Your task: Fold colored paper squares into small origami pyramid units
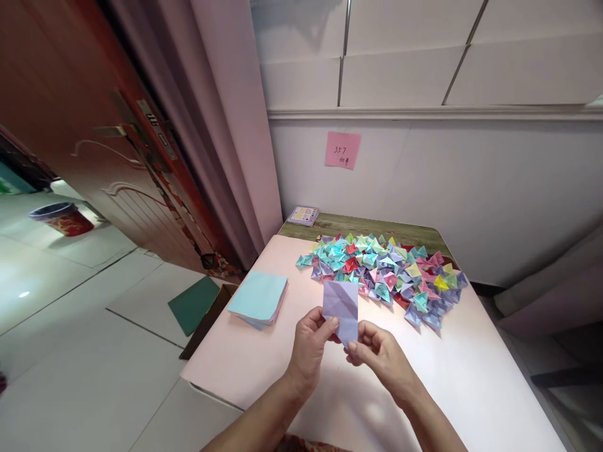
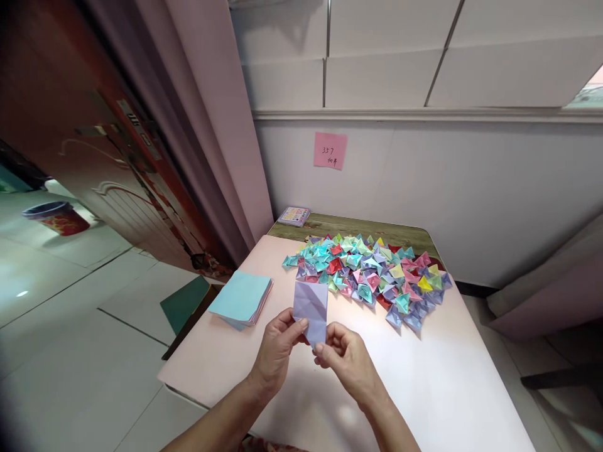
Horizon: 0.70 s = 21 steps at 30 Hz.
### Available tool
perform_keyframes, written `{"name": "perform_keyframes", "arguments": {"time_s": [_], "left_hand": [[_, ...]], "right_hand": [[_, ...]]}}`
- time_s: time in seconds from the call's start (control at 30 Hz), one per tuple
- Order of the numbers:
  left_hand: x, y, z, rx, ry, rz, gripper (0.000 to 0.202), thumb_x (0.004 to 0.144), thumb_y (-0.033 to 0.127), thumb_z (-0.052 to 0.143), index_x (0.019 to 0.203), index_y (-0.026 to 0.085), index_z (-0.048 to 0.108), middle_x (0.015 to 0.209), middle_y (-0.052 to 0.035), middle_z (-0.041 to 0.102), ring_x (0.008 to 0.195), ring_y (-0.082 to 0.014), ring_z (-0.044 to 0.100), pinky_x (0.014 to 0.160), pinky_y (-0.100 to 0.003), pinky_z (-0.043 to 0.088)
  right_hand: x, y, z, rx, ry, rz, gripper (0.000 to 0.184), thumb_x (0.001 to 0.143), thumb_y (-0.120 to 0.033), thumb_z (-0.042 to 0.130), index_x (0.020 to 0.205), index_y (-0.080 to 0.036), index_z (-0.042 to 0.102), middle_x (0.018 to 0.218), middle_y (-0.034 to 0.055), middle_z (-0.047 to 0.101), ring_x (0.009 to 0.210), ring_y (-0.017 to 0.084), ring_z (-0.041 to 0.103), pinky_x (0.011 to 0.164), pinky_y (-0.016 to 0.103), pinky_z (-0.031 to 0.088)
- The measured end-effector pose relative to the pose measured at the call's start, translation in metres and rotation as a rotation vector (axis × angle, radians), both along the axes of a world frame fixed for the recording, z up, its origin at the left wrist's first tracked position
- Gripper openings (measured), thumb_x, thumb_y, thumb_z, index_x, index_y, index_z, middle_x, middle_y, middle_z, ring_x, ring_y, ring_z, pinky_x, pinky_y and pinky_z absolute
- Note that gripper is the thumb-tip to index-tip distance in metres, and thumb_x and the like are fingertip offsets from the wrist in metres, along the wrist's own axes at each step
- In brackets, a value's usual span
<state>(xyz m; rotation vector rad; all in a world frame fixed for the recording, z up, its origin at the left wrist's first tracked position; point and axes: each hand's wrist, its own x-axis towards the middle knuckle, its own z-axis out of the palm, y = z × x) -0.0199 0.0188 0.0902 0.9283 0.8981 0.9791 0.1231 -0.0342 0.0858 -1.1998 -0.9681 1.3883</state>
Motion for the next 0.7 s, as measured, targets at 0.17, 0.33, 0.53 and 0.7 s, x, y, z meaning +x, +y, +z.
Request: {"name": "perform_keyframes", "arguments": {"time_s": [0.17, 0.33, 0.53, 0.7], "left_hand": [[0.000, 0.003, 0.011, 0.070, 0.098, -0.051, 0.018, 0.071, 0.031, 0.072, 0.071, 0.016, 0.063, 0.060, 0.0021, 0.058, 0.056, -0.0104, 0.051, 0.058, -0.022, 0.044], [-0.002, -0.002, 0.012, 0.039, 0.132, -0.178, 0.015, 0.074, 0.028, 0.071, 0.074, 0.014, 0.065, 0.058, 0.0016, 0.058, 0.054, -0.0099, 0.053, 0.055, -0.020, 0.044], [-0.002, -0.005, 0.006, -0.041, 0.148, -0.218, 0.023, 0.075, 0.035, 0.072, 0.082, 0.014, 0.066, 0.057, -0.0003, 0.062, 0.052, -0.0131, 0.058, 0.056, -0.025, 0.051], [-0.001, -0.004, 0.013, -0.010, 0.107, -0.206, 0.021, 0.075, 0.033, 0.072, 0.082, 0.013, 0.069, 0.057, 0.0006, 0.060, 0.054, -0.0117, 0.056, 0.056, -0.023, 0.049]], "right_hand": [[0.001, 0.006, 0.005, 0.008, -0.059, -0.116, 0.044, 0.077, -0.060, 0.067, 0.071, -0.017, 0.060, 0.065, 0.0005, 0.060, 0.063, 0.016, 0.057, 0.059, 0.026, 0.048], [-0.001, 0.016, -0.001, 0.076, -0.003, -0.339, 0.037, 0.076, -0.054, 0.070, 0.081, -0.018, 0.064, 0.069, -0.0001, 0.061, 0.060, 0.014, 0.053, 0.056, 0.025, 0.046], [-0.002, 0.014, -0.010, 0.163, -0.160, -0.567, 0.032, 0.072, -0.047, 0.077, 0.078, -0.020, 0.061, 0.063, -0.0027, 0.054, 0.057, 0.013, 0.048, 0.051, 0.024, 0.041], [0.002, 0.008, -0.007, 0.166, -0.136, -0.519, 0.029, 0.077, -0.046, 0.073, 0.079, -0.019, 0.063, 0.065, -0.0024, 0.054, 0.059, 0.013, 0.048, 0.054, 0.023, 0.043]]}}
